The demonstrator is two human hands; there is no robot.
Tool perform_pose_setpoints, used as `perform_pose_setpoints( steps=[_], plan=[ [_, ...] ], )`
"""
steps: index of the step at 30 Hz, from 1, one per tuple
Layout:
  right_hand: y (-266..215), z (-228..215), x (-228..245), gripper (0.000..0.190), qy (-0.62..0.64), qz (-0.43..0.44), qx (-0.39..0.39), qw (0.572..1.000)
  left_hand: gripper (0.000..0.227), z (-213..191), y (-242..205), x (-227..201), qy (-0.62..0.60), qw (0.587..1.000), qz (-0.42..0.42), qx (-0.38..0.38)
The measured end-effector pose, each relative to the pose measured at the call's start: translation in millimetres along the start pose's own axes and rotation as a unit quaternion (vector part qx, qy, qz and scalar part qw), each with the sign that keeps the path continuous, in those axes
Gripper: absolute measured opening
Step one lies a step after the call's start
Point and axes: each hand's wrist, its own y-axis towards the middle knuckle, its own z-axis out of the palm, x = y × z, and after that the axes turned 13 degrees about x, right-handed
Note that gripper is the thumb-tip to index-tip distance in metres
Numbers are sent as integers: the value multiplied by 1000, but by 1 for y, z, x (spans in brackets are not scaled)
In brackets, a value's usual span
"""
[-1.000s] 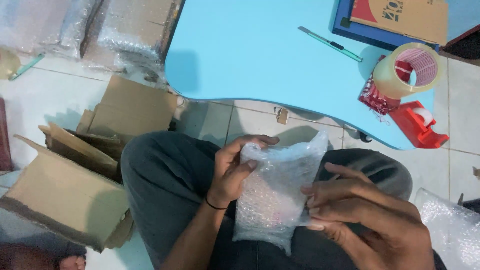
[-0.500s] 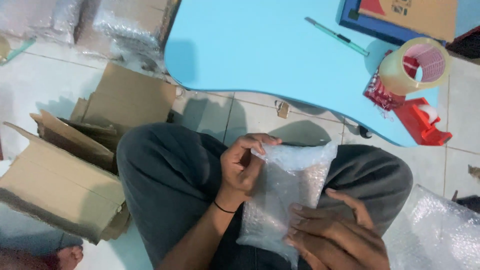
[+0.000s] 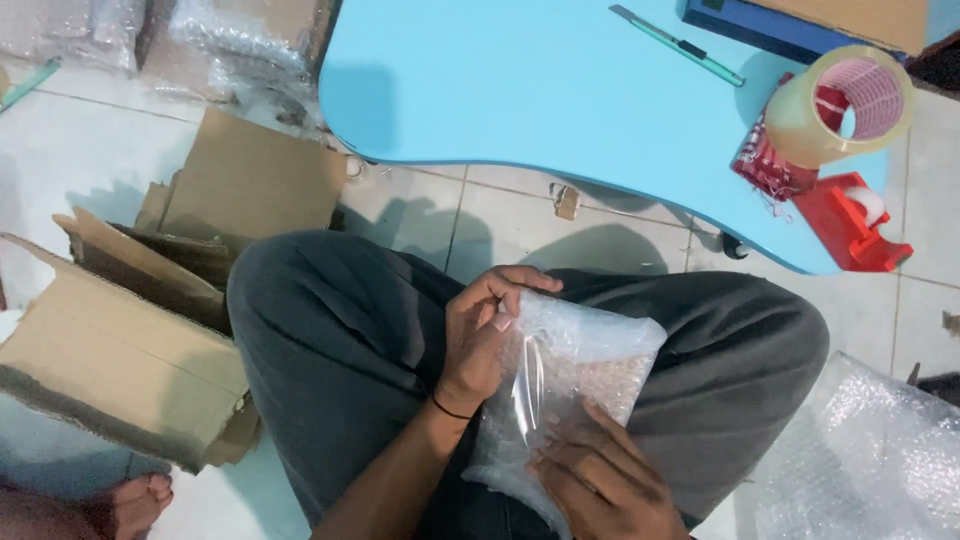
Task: Wrapping small rectangular objects in bubble wrap and securing them with adhesive tape on a lap desk.
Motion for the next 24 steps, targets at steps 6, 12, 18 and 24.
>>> perform_pose_setpoints(
  steps=[6, 12, 18, 24],
  plan=[
    [-13, 16, -9, 18, -47, -35, 79, 995, 14, -4, -9, 16, -27, 999, -32, 2],
    [-3, 0, -3, 21, -69, -63, 101, 990, 21, -9, -10, 18, -77, 996, -36, -18],
    [-11, 11, -18, 32, -132, -68, 118, 982, 24, -9, -8, 16, -81, 994, -53, -40],
    [-8, 15, -19, 35, -115, -57, 122, 984, 26, -11, -6, 20, -86, 992, -65, -64]
  ],
)
